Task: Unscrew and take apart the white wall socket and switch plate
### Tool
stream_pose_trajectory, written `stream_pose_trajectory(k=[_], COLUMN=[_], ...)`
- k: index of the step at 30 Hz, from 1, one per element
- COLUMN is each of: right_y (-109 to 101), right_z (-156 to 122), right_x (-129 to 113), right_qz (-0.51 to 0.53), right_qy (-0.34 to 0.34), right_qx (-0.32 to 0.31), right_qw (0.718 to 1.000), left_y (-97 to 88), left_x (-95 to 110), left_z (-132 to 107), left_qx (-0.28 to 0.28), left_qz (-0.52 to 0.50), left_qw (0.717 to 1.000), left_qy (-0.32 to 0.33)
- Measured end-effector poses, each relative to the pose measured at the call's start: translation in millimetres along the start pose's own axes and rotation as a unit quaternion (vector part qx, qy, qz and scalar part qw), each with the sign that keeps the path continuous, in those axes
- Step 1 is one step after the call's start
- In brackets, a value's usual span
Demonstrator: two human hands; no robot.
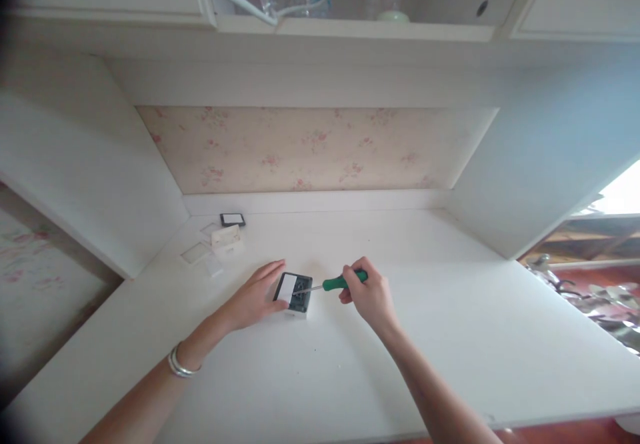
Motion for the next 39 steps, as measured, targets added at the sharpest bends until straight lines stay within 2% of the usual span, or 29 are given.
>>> stream_pose_trajectory(k=[3, 5, 10, 17, 25, 27, 32, 39], right_y=[-0.9, -1.0, 1.0, 8.9, 8.9, 8.4, 9.3, 8.2], right_z=[-3.5, -6.1, -12.7, -18.1, -12.2, -14.0, -25.8, -47.8], right_x=[2.7, 3.8, 14.5, 42.9, 56.9, 55.8, 49.6, 55.0], right_qz=[0.009, 0.014, 0.052, 0.151, 0.202, 0.197, 0.183, 0.224], right_qy=[0.011, 0.013, 0.032, 0.116, 0.217, 0.211, 0.143, 0.161], right_qx=[0.003, 0.008, 0.043, 0.077, 0.089, 0.089, 0.100, 0.146], right_qw=[1.000, 1.000, 0.997, 0.979, 0.951, 0.953, 0.967, 0.950], left_y=[6.0, 6.9, 6.6, 5.8, 0.7, -1.2, -3.3, -4.4], left_x=[-5.9, -11.4, -8.7, -3.8, 6.6, 8.6, 8.4, 8.0], left_z=[12.3, 16.6, 15.2, 17.3, 26.5, 24.9, 18.3, 19.5], left_qx=[-0.051, -0.063, -0.061, -0.057, -0.063, -0.073, -0.074, -0.079], left_qz=[-0.042, -0.061, -0.069, -0.052, -0.008, -0.001, 0.015, 0.025], left_qw=[0.998, 0.996, 0.996, 0.997, 0.996, 0.995, 0.995, 0.995], left_qy=[-0.006, 0.001, 0.010, 0.023, 0.061, 0.070, 0.061, 0.060])
Point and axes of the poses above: each hand's wrist, its own z-axis towards the middle knuckle, its own y-axis out of the palm, x = y × z, the point moved 2 cm from there along z, towards the middle knuckle, and after that the axes turned 15 degrees about x, right-handed, at the moved point
